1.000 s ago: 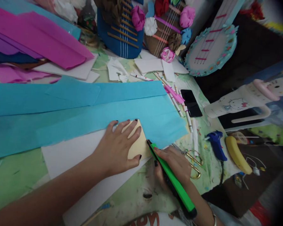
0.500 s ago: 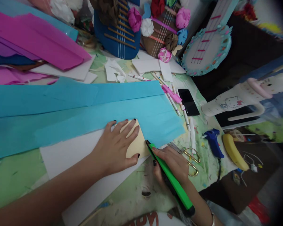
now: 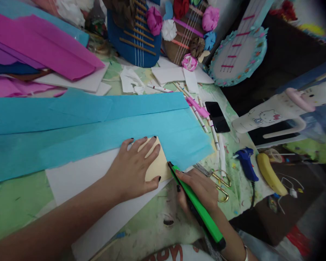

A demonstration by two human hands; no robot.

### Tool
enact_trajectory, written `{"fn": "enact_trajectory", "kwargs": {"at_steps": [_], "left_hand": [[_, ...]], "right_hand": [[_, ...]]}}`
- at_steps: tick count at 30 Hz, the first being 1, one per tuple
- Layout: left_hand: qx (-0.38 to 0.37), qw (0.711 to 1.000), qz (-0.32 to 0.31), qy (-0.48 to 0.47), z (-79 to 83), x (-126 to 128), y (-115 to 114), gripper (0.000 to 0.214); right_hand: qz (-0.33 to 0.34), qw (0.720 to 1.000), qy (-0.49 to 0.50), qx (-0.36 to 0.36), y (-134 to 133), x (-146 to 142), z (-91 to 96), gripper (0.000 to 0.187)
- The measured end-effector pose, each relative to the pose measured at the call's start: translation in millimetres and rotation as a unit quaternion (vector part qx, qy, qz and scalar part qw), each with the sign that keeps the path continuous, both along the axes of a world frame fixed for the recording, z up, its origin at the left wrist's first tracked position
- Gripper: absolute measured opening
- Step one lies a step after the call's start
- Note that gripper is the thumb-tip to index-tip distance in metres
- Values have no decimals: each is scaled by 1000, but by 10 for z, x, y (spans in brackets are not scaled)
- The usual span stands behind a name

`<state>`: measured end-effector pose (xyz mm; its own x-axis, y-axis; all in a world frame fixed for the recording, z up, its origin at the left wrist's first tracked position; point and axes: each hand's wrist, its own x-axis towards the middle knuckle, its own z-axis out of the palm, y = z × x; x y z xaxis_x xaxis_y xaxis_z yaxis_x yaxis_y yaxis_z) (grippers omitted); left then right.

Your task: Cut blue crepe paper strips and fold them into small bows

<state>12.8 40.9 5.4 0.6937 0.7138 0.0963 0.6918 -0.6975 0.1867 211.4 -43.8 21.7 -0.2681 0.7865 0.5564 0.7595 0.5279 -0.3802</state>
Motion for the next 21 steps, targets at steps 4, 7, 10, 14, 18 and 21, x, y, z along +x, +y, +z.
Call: {"fn": "enact_trajectory", "kwargs": {"at_steps": [4, 7, 10, 14, 18, 21], "left_hand": [[1, 1000, 0, -1, 7, 3, 4, 65], [0, 1000, 1, -1, -2, 6, 7, 65], [-1, 1000, 2, -2, -13, 10, 7, 65], [0, 1000, -1, -1, -7, 15, 4, 65], [4, 1000, -1, -2, -2, 8, 5, 65], [5, 1000, 1, -1, -9, 4, 6, 65]], "right_hand": [[-3, 1000, 7, 2, -13, -1, 3, 42], [3, 1000, 13, 4, -27, 2, -1, 47], [-1, 1000, 11, -4, -28, 6, 1, 49], [0, 1000, 5, -11, -17, 4, 15, 45], [-6, 1000, 15, -6, -31, -1, 18, 45], [-4, 1000, 15, -5, -47, -3, 10, 45]]}}
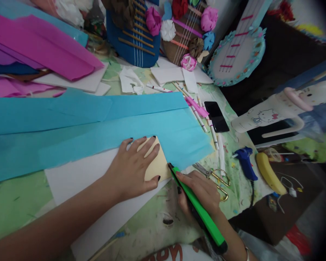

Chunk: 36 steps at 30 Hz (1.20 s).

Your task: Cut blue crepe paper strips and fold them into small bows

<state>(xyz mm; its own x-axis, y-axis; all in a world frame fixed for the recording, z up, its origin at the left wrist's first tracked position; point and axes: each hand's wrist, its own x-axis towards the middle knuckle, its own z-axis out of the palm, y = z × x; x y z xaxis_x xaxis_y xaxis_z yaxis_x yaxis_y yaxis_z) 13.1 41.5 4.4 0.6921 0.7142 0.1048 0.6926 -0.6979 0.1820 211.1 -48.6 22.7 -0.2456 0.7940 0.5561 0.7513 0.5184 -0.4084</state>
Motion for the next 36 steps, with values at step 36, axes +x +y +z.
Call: {"fn": "enact_trajectory", "kwargs": {"at_steps": [36], "left_hand": [[8, 1000, 0, 3, -10, 3, 1, 65]], "right_hand": [[1, 1000, -5, 6, -82, 5, -27, 49]]}}
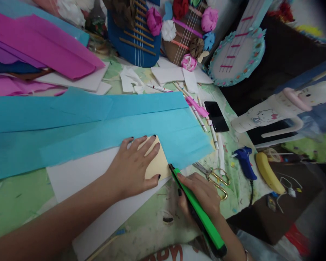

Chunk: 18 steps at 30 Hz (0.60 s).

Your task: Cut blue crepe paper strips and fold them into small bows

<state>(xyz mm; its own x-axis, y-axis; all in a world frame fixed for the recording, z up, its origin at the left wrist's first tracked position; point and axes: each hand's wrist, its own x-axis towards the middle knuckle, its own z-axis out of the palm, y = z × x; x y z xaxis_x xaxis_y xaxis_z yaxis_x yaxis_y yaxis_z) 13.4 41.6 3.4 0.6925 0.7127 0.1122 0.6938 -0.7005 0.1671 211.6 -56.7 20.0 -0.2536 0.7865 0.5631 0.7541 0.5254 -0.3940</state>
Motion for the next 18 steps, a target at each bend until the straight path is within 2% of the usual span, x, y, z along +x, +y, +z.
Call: {"fn": "enact_trajectory", "kwargs": {"at_steps": [5, 12, 18], "left_hand": [[2, 1000, 1, -3, 5, -2, -2, 64], [-2, 1000, -1, -6, -16, -6, -2, 67], [-5, 1000, 2, -6, 9, -1, -2, 64]], "right_hand": [[-4, 1000, -4, -19, -5, 4, -5, 46], [-8, 1000, 3, 19, -18, 7, -16, 45], [2, 1000, -5, -1, -18, 20, -11, 44]]}}
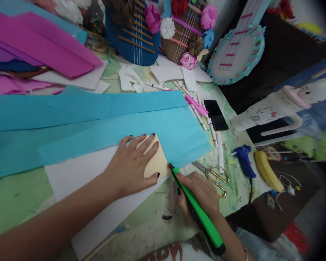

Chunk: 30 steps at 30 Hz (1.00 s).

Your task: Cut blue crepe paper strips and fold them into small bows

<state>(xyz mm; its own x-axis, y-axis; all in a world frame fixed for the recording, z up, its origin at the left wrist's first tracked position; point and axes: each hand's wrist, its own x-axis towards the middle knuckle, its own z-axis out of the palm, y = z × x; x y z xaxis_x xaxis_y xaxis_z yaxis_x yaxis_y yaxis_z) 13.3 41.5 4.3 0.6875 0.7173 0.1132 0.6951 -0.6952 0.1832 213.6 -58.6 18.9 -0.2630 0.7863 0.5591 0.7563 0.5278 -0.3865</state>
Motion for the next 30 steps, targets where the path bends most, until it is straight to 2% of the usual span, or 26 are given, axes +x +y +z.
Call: {"fn": "enact_trajectory", "kwargs": {"at_steps": [10, 30], "left_hand": [[0, 1000, -2, 1, -2, -4, 1, 66], [4, 1000, -2, 10, 1, -2, -7, 65]], "right_hand": [[-11, 1000, 26, -1, -45, -2, -46, 52], [-6, 1000, 21, 6, -33, 18, -54, 51]]}}
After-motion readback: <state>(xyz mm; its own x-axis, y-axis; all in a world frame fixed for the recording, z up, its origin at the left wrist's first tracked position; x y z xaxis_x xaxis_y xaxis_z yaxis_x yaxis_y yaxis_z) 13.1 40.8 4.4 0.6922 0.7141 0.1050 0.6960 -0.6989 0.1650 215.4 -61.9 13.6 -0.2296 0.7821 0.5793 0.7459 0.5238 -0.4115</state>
